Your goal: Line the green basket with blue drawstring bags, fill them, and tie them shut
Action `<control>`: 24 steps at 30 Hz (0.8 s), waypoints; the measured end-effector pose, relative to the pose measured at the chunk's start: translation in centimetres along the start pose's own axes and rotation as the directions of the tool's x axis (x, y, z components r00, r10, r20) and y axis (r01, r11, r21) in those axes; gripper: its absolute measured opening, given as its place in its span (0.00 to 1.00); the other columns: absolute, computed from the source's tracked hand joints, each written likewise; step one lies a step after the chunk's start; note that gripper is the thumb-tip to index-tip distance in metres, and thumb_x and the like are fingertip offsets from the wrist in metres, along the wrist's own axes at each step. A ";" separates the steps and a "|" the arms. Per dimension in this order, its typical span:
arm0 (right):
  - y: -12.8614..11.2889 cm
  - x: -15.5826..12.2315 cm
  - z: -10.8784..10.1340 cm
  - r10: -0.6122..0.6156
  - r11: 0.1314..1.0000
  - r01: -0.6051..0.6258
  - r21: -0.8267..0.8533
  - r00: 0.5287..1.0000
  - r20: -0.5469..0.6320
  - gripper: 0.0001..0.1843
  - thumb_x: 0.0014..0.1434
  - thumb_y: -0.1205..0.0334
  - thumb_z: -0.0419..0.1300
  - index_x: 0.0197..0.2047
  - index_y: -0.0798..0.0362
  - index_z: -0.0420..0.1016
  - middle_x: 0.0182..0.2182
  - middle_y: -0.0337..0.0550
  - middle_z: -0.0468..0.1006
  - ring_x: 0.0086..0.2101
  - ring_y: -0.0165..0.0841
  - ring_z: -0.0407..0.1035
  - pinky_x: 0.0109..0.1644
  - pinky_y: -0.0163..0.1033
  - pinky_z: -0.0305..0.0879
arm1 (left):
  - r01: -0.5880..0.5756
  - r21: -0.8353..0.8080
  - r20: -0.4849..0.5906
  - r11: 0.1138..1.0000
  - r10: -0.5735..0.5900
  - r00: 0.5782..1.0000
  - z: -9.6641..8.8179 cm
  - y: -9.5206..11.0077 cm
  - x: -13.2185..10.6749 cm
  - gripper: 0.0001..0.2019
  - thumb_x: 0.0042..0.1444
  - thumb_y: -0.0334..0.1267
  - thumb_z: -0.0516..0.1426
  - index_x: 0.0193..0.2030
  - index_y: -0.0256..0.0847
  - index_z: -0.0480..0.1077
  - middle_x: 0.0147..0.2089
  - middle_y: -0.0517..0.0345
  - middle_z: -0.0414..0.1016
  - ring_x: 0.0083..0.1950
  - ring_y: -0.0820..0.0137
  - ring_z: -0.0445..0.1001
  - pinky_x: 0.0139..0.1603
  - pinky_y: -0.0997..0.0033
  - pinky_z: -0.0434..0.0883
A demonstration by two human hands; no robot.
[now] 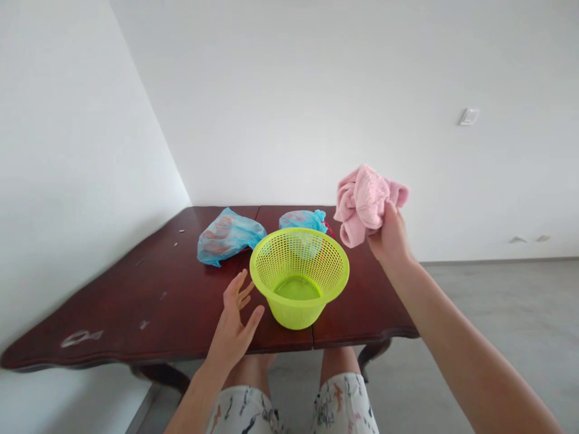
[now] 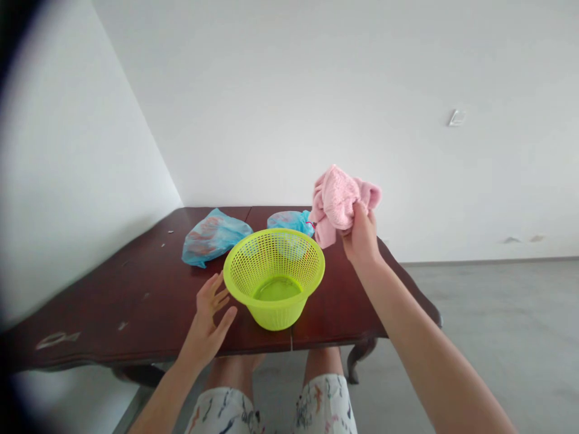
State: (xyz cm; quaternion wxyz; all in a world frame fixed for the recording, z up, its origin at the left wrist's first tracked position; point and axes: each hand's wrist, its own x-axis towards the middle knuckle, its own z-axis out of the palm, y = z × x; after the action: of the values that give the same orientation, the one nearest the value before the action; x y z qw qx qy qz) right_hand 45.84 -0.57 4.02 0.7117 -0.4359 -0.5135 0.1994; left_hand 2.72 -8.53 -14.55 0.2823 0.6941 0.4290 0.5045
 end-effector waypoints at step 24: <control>22.0 -7.5 -4.0 0.258 0.418 -0.113 -0.901 0.966 -0.002 0.52 0.73 0.32 0.53 0.85 0.62 0.58 0.70 0.81 0.70 0.70 0.76 0.70 0.72 0.76 0.69 | 0.046 0.447 0.099 0.893 -0.100 0.990 -1.1 -4.5 -1.0 0.21 0.78 0.54 0.63 0.71 0.52 0.81 0.70 0.44 0.88 0.71 0.41 0.87 0.74 0.30 0.83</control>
State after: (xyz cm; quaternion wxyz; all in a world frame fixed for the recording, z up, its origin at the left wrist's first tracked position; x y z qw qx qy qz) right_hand 50.15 4.17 -18.74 0.3102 -0.7847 -0.5367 0.0047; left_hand 0.11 -7.31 -18.37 0.1605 0.7524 0.5408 0.3400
